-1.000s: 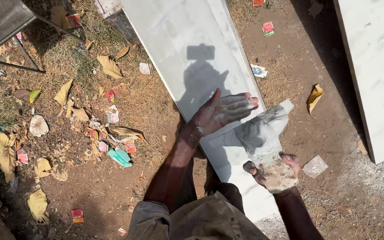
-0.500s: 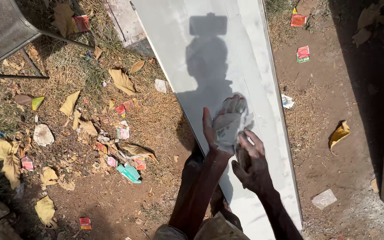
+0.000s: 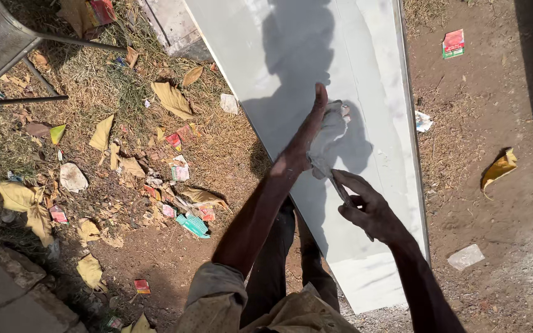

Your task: The person applies a white plaster-like substance to a long rectangular board using a trowel. They repeatedly scoop material from their left hand and spread it along the board's surface, smoothing it with the tool. The work is performed outdoors on a dirt ground with scattered debris.

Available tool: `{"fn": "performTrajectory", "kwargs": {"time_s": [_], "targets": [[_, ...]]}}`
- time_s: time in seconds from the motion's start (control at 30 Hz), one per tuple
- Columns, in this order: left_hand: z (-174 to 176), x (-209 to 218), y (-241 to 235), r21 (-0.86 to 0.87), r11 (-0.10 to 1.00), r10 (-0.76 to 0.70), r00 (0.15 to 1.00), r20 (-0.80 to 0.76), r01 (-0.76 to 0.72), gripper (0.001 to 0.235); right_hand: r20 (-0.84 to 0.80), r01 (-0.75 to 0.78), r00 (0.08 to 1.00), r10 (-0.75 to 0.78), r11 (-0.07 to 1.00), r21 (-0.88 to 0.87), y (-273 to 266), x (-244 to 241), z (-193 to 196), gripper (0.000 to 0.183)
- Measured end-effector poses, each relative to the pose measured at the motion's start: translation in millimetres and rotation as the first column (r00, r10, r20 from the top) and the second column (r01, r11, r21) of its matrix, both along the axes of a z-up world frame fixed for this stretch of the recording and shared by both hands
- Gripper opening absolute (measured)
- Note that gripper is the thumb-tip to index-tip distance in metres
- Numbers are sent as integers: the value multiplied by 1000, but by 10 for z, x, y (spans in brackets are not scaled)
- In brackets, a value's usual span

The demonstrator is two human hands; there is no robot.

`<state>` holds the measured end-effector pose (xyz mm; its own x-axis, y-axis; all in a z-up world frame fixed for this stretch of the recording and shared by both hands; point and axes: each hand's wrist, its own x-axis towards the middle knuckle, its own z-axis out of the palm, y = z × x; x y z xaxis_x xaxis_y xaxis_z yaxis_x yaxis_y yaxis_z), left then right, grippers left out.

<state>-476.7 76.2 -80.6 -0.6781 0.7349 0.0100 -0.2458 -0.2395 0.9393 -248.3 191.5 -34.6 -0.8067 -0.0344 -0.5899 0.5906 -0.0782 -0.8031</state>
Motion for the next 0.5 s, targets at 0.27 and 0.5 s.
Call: {"fn": "performTrajectory", "kwargs": {"time_s": [0.27, 0.5], "targets": [[-347, -300, -313, 103, 937, 65, 453, 889, -335, 92, 263, 536, 805, -532, 460, -708, 973, -528, -477, 57], [-815, 397, -814, 11, 909, 76, 191, 979, -417, 88, -116, 516, 802, -586, 777, -361, 1734, -1979, -844, 65]]}}
